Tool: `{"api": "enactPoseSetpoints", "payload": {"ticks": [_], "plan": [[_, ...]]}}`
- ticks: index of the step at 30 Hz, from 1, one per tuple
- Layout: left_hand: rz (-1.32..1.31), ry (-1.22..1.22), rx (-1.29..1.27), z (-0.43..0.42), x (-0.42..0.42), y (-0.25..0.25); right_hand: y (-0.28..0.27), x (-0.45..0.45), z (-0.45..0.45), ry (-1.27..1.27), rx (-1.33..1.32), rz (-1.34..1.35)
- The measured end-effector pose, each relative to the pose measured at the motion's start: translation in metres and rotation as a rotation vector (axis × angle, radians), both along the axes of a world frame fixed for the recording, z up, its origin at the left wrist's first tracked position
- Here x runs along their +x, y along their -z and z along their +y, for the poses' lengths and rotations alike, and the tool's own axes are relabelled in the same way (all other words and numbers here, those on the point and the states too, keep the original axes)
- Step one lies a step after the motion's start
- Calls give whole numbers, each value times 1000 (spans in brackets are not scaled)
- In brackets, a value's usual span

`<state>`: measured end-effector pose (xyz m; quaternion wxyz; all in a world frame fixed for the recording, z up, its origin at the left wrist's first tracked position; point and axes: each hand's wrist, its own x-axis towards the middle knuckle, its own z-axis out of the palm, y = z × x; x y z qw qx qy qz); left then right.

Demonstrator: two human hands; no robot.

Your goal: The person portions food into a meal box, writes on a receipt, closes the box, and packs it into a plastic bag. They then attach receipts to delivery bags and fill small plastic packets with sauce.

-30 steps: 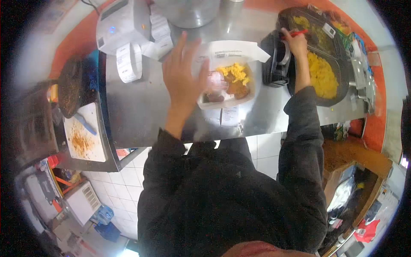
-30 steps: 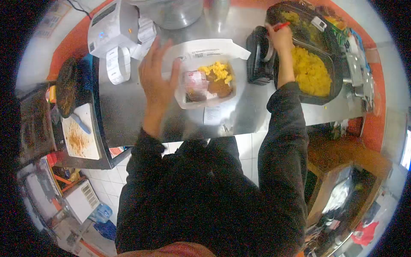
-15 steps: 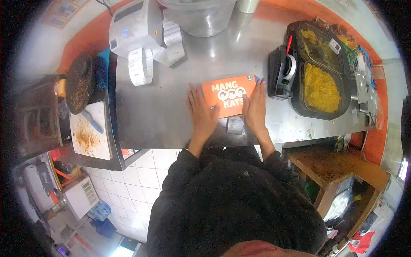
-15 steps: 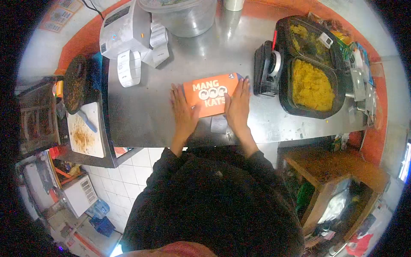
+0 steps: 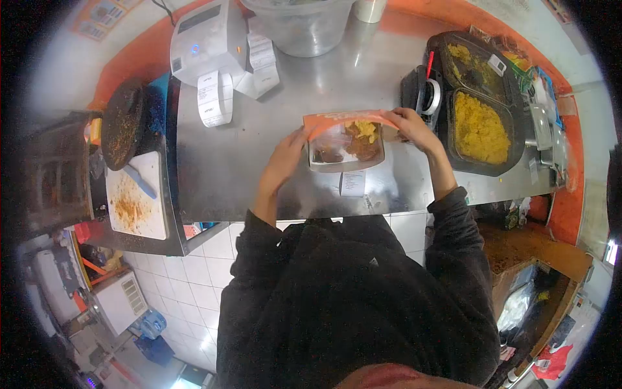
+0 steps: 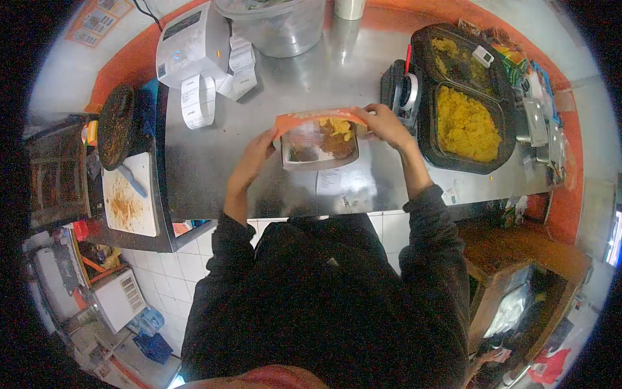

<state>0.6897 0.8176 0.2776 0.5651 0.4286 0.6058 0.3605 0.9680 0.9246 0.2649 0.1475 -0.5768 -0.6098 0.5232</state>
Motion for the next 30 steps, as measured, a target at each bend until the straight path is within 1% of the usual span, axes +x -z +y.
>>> {"api": "enactPoseSetpoints", "payload": {"ticks": [1, 2, 3, 4, 5, 6, 7, 8, 9, 10, 11, 13, 14, 16, 17, 19, 20, 22, 23, 25, 26, 28, 30], "plan": [[11, 25, -28, 4, -5, 0, -7, -1, 2, 39, -129, 70], [22, 51, -56, 7, -9, -1, -12, -3, 3, -3, -121, 11], [18, 115, -104, 11, -14, 4, -6, -1, 5, -8, -125, 11], [12, 181, -154, 11, -15, 11, 8, 4, 6, -122, -102, -35], [12, 179, -162, 5, -13, 44, 26, 7, 4, -234, -79, -81], [380, 193, 38, -2, -7, 95, 57, 6, -7, -189, 8, 32], [559, 208, 144, -4, 3, 106, 70, -2, -20, -188, 6, 35], [749, 206, 242, -6, 13, 116, 77, -16, -36, -95, 335, -122], [876, 53, 311, -13, 30, 102, 79, -25, -51, 4, 658, -281], [998, -105, 381, -17, 39, 88, 65, -27, -60, 5, 524, -252], [998, -106, 385, -7, 37, 81, 59, -25, -53, 6, 528, -252], [1313, 351, 800, 5, 30, 70, 54, -17, -51, -279, 862, -226], [1315, 352, 800, 8, 25, 61, 44, -14, -50, -278, 863, -223], [1061, 634, 855, 16, 18, 44, 22, -10, -46, -719, 815, -288], [1063, 628, 849, 17, 15, 39, 24, -8, -43, -727, 815, -285], [1125, 834, 738, 22, 11, 32, 31, -6, -35, -820, 844, -275], [1128, 833, 737, 25, 10, 33, 38, -6, -32, -820, 846, -273], [1192, 848, 759, 25, 11, 35, 52, -7, -34, -831, 1008, -340], [1189, 851, 754, 25, 10, 36, 56, -6, -35, -832, 1003, -337], [1167, 871, 773, 27, 6, 36, 58, -7, -34, -823, 1104, -361], [1168, 870, 772, 28, 4, 36, 57, -7, -34, -824, 1106, -360], [1153, 923, 769, 29, 2, 36, 50, -9, -36, -842, 939, -297], [1147, 922, 798, 28, -2, 41, 37, -9, -38, -883, 924, -333]]}}
